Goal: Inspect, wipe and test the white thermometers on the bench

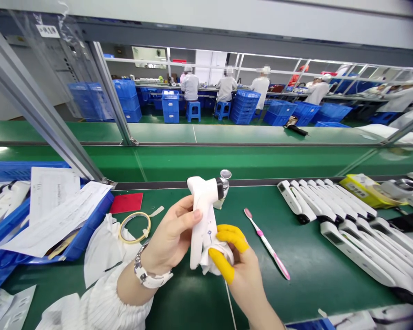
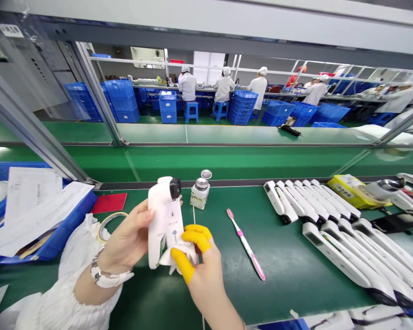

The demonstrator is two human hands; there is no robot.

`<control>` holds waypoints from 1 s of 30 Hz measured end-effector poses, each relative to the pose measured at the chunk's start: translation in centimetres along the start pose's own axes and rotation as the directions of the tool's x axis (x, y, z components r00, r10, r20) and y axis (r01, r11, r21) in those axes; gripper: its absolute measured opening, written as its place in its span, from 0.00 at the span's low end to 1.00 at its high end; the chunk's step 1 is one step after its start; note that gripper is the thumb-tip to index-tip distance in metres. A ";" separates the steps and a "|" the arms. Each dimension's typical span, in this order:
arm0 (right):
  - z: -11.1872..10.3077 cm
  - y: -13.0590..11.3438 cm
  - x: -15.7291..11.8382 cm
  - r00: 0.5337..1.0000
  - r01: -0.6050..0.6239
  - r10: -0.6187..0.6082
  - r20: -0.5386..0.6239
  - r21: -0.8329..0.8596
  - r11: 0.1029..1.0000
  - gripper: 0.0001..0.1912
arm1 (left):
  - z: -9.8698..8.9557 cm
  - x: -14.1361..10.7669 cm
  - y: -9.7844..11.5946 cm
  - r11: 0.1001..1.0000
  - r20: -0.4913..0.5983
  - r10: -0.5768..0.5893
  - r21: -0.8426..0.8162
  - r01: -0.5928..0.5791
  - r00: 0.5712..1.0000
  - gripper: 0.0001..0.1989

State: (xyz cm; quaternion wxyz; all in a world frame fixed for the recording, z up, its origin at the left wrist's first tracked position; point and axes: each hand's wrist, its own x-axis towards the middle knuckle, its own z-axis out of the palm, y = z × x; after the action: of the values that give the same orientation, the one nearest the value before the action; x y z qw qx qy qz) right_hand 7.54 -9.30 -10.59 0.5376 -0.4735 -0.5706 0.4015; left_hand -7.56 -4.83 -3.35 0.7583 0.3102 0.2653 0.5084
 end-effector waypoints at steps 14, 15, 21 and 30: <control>0.3 -1.5 -0.1 0.977 -0.197 0.191 0.097 0.057 0.979 0.13 | 0.2 0.0 -0.3 0.999 -0.018 0.005 0.036 -0.004 1.000 0.18; 0.2 -1.4 -0.1 0.975 -0.196 0.189 0.118 0.054 0.979 0.13 | 0.2 0.0 -0.3 0.999 -0.021 0.007 0.036 -0.007 1.000 0.18; -0.9 -0.4 0.2 0.978 -0.145 0.157 0.140 -0.086 0.986 0.11 | 0.1 0.1 -0.4 0.999 -0.008 0.002 0.040 -0.001 1.000 0.17; -3.7 1.8 0.4 0.998 0.048 -0.055 -0.026 -0.205 0.978 0.14 | -0.4 0.4 -0.1 1.000 -0.022 0.027 -0.004 -0.027 0.999 0.13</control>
State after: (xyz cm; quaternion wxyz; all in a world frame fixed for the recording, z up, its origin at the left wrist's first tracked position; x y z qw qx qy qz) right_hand 11.47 -8.65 -11.89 0.5053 -0.5176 -0.6124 0.3190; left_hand -7.63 -4.37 -3.68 0.7491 0.3064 0.2682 0.5225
